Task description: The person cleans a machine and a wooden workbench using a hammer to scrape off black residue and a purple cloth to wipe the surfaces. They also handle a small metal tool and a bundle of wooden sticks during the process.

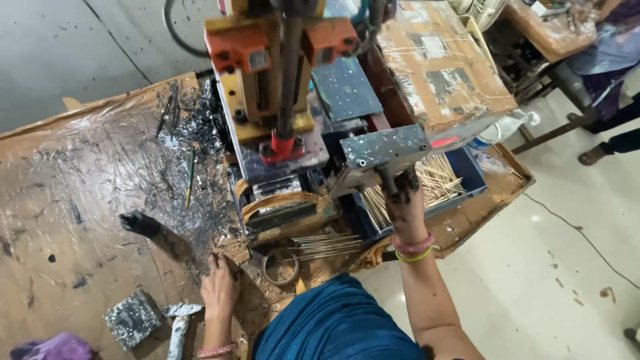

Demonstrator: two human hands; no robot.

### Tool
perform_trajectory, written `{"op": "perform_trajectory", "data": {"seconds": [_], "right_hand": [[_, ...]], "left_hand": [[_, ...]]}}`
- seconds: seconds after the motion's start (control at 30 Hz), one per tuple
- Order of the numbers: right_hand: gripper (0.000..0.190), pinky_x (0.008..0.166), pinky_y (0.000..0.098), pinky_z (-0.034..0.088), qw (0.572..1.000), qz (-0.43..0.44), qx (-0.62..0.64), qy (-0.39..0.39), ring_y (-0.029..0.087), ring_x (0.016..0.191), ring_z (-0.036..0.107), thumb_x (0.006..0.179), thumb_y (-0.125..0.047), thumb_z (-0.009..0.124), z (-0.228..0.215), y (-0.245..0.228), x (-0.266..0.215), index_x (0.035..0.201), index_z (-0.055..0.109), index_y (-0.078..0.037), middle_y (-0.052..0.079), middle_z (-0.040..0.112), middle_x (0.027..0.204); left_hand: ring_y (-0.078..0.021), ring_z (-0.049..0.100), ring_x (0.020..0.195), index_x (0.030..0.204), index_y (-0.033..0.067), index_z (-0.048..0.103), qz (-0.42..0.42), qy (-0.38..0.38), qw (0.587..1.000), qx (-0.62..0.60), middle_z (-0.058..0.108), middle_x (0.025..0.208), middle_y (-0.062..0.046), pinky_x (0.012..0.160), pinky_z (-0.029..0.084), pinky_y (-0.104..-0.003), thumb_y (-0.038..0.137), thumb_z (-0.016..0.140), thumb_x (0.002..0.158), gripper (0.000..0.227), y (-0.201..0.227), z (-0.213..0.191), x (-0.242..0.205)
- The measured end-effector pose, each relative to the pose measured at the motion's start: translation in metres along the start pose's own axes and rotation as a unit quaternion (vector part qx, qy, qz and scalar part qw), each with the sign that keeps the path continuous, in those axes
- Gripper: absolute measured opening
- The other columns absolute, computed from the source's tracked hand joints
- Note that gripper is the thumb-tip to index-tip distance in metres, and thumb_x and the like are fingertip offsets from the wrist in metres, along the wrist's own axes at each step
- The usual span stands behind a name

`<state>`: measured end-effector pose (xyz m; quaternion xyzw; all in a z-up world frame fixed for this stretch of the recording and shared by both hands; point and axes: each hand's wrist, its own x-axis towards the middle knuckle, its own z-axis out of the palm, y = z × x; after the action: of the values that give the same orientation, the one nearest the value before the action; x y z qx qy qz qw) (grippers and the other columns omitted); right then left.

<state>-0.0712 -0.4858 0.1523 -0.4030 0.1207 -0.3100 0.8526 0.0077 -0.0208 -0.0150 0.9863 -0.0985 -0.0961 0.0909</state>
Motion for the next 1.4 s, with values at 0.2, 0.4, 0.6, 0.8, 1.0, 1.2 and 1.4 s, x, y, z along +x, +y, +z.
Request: {"op": "perform_trajectory", "data": {"seconds": [0.2, 0.4, 0.6, 0.8, 1.0, 1.2, 1.4], "right_hand": [[0.030, 0.068, 0.0255, 0.053, 0.997, 0.054, 0.055, -0.020, 0.016, 0.087, 0.064, 0.110, -0.032, 0.061, -0.023, 0.004, 0.020, 0.131, 0.063, -0.010, 0.006, 0.068, 0.113], [0.023, 0.072, 0.0230, 0.047, 0.929, -0.095, -0.345, -0.091, 0.013, 0.083, 0.054, 0.109, -0.005, 0.047, -0.086, 0.015, 0.048, 0.130, 0.053, 0.001, 0.007, 0.058, 0.104], [0.021, 0.057, 0.0258, 0.050, 0.964, -0.029, -0.264, -0.023, 0.014, 0.066, 0.059, 0.107, -0.004, 0.047, -0.030, -0.009, 0.025, 0.124, 0.060, -0.001, 0.006, 0.064, 0.088], [0.023, 0.063, 0.0228, 0.045, 0.933, -0.024, -0.350, -0.078, 0.015, 0.078, 0.054, 0.113, -0.014, 0.035, -0.123, 0.006, 0.069, 0.118, 0.053, 0.000, 0.007, 0.057, 0.096], [0.023, 0.064, 0.0235, 0.051, 0.997, 0.054, -0.051, -0.018, 0.022, 0.088, 0.064, 0.112, -0.023, 0.053, -0.030, -0.012, 0.011, 0.119, 0.065, -0.005, 0.010, 0.069, 0.104], [0.036, 0.075, 0.0275, 0.052, 0.978, 0.068, -0.196, 0.002, 0.023, 0.099, 0.063, 0.106, -0.031, 0.058, 0.031, 0.002, -0.071, 0.132, 0.063, -0.007, 0.009, 0.068, 0.123], [0.050, 0.094, 0.0395, 0.051, 0.687, 0.065, -0.589, -0.421, 0.031, 0.114, 0.062, 0.092, -0.009, 0.058, 0.086, -0.041, -0.133, 0.142, 0.057, -0.005, 0.016, 0.068, 0.130]], "left_hand": [[-0.0414, 0.073, 0.090, 0.143, 0.0012, 0.046, -0.020, -0.006, 1.000, -0.016, 0.038, 0.157, -0.024, 0.074, 0.062, -0.046, 0.007, 0.074, 0.075, 0.074, -0.002, 0.005, 0.000], [-0.0380, 0.074, 0.088, 0.140, -0.0004, 0.051, -0.014, 0.019, 1.000, -0.013, 0.037, 0.159, -0.027, 0.070, 0.063, -0.043, 0.000, 0.069, 0.077, 0.065, -0.008, 0.036, 0.008], [-0.0389, 0.073, 0.092, 0.132, -0.0018, 0.055, -0.020, 0.008, 1.000, -0.012, 0.038, 0.156, -0.027, 0.070, 0.063, -0.041, 0.003, 0.071, 0.074, 0.061, 0.001, 0.024, 0.006], [-0.0363, 0.075, 0.088, 0.124, -0.0017, 0.058, -0.005, 0.004, 1.000, -0.006, 0.042, 0.153, -0.030, 0.067, 0.064, -0.040, 0.005, 0.071, 0.076, 0.050, -0.003, 0.025, 0.011], [-0.0381, 0.071, 0.096, 0.120, 0.0071, 0.064, -0.028, -0.041, 0.992, -0.120, 0.072, 0.113, -0.021, 0.082, 0.057, -0.049, 0.038, 0.074, 0.088, 0.045, -0.019, -0.047, 0.020], [-0.0366, 0.072, 0.091, 0.119, 0.0099, 0.071, 0.005, 0.212, 0.934, -0.287, 0.074, 0.109, -0.015, 0.078, 0.058, -0.047, 0.030, 0.068, 0.092, 0.033, 0.004, -0.155, 0.038], [-0.0333, 0.071, 0.090, 0.113, 0.0067, 0.067, 0.144, 0.375, 0.862, -0.308, 0.070, 0.104, -0.012, 0.076, 0.058, -0.043, 0.021, 0.070, 0.093, 0.025, 0.057, -0.224, 0.082]]}}
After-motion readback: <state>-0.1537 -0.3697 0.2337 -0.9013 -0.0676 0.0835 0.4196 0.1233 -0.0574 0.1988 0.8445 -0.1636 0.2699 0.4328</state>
